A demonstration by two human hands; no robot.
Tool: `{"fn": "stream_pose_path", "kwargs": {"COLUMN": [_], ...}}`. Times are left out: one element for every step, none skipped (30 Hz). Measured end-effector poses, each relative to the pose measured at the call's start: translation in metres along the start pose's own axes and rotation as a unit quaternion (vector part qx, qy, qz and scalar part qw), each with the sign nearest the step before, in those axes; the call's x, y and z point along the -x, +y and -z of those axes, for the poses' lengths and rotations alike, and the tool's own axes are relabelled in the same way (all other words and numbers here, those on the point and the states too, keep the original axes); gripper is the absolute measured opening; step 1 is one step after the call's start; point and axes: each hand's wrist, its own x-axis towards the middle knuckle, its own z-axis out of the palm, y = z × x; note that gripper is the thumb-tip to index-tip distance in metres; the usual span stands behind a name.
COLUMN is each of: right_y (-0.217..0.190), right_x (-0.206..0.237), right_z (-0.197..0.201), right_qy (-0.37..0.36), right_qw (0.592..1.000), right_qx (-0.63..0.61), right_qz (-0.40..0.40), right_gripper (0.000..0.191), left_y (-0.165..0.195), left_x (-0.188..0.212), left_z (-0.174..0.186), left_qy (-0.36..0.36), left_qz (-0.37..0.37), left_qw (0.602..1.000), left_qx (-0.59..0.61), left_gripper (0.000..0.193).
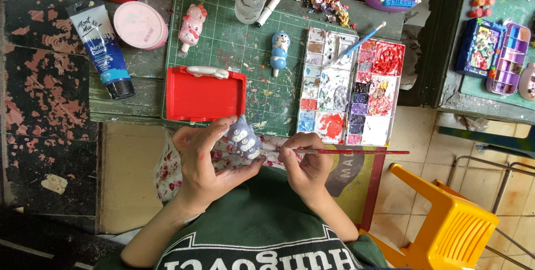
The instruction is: The person paints a small purple figurine with white and purple paint using a fine brush. They rotate the figurine to access different sides, dip the brush into a water container, and reload paint from a palette. The figurine is held in the left hand while the right hand applies paint.
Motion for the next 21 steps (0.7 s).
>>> {"fn": "stream_pose_path", "kwargs": {"right_y": [0.0,0.0,-0.001,-0.001,-0.002,-0.003,-0.004,-0.005,-0.005,-0.005,-0.005,-0.005,-0.005,-0.005,-0.006,-0.006,-0.006,-0.006,-0.006,-0.005,-0.004], "right_x": [0.0,0.0,0.0,-0.001,0.0,0.0,0.001,0.0,0.0,0.0,0.0,-0.001,-0.002,-0.003,-0.003,-0.003,-0.005,-0.007,-0.01,-0.013,-0.016], "right_z": [0.0,0.0,0.0,0.001,0.001,0.002,0.003,0.003,0.003,0.003,0.003,0.003,0.004,0.004,0.004,0.005,0.007,0.011,0.016,0.02,0.025], "right_qy": [0.0,-0.003,-0.005,-0.008,-0.003,0.003,0.009,0.014,0.019,0.025,0.017,0.008,0.0,0.016,0.032,0.047,0.073,0.1,0.128,0.143,0.158], "right_qw": [1.0,1.0,1.0,1.0,1.0,1.0,1.0,1.0,0.999,0.999,1.0,1.0,0.999,1.0,0.999,0.998,0.996,0.993,0.99,0.987,0.984], "right_qx": [-0.004,0.0,0.003,0.006,0.001,-0.005,-0.01,-0.018,-0.025,-0.033,-0.017,-0.001,0.015,-0.005,-0.025,-0.045,-0.051,-0.057,-0.064,-0.07,-0.077], "right_qz": [0.0,0.001,0.001,0.001,0.002,0.003,0.003,0.004,0.003,0.003,0.014,0.024,0.035,0.025,0.013,0.002,0.0,-0.001,-0.003,0.007,0.017], "right_gripper": [0.011,0.011,0.011,0.011,0.01,0.01,0.01,0.01,0.01,0.009,0.009,0.009,0.009,0.008,0.007,0.005,0.006,0.006,0.006,0.006,0.007], "left_y": [0.0,0.0,0.0,-0.001,-0.001,-0.001,-0.001,-0.001,-0.002,-0.002,-0.002,-0.002,-0.002,-0.002,-0.002,-0.003,-0.003,-0.004,-0.006,-0.007,-0.009], "left_x": [0.0,0.0,0.0,0.001,0.001,0.001,0.001,0.001,0.001,0.001,0.001,0.001,0.001,0.001,0.001,0.001,0.001,0.001,0.0,0.0,0.0], "left_z": [0.0,-0.001,-0.001,-0.001,0.0,0.001,0.001,0.001,0.0,0.0,0.0,0.0,0.0,0.0,0.0,0.0,0.001,0.001,0.001,0.001,0.001], "left_qy": [0.003,0.004,0.004,0.004,0.001,-0.002,-0.005,-0.002,-0.001,0.001,0.001,0.0,0.0,0.0,-0.001,-0.001,-0.001,0.0,0.0,0.003,0.006], "left_qz": [0.0,0.001,0.002,0.003,0.005,0.006,0.008,0.008,0.009,0.009,0.01,0.012,0.013,0.015,0.018,0.021,0.021,0.022,0.021,0.015,0.008], "left_qw": [1.0,1.0,1.0,1.0,1.0,1.0,1.0,1.0,1.0,1.0,1.0,1.0,1.0,1.0,1.0,1.0,1.0,1.0,1.0,1.0,1.0], "left_qx": [0.0,0.001,0.002,0.003,0.002,0.001,0.0,0.001,0.001,0.002,0.001,0.001,0.0,0.003,0.007,0.01,0.008,0.006,0.005,0.001,-0.002], "left_gripper": [0.094,0.094,0.094,0.094,0.094,0.094,0.094,0.094,0.094,0.094,0.094,0.094,0.094,0.094,0.094,0.094,0.094,0.094,0.093,0.093,0.093]}}
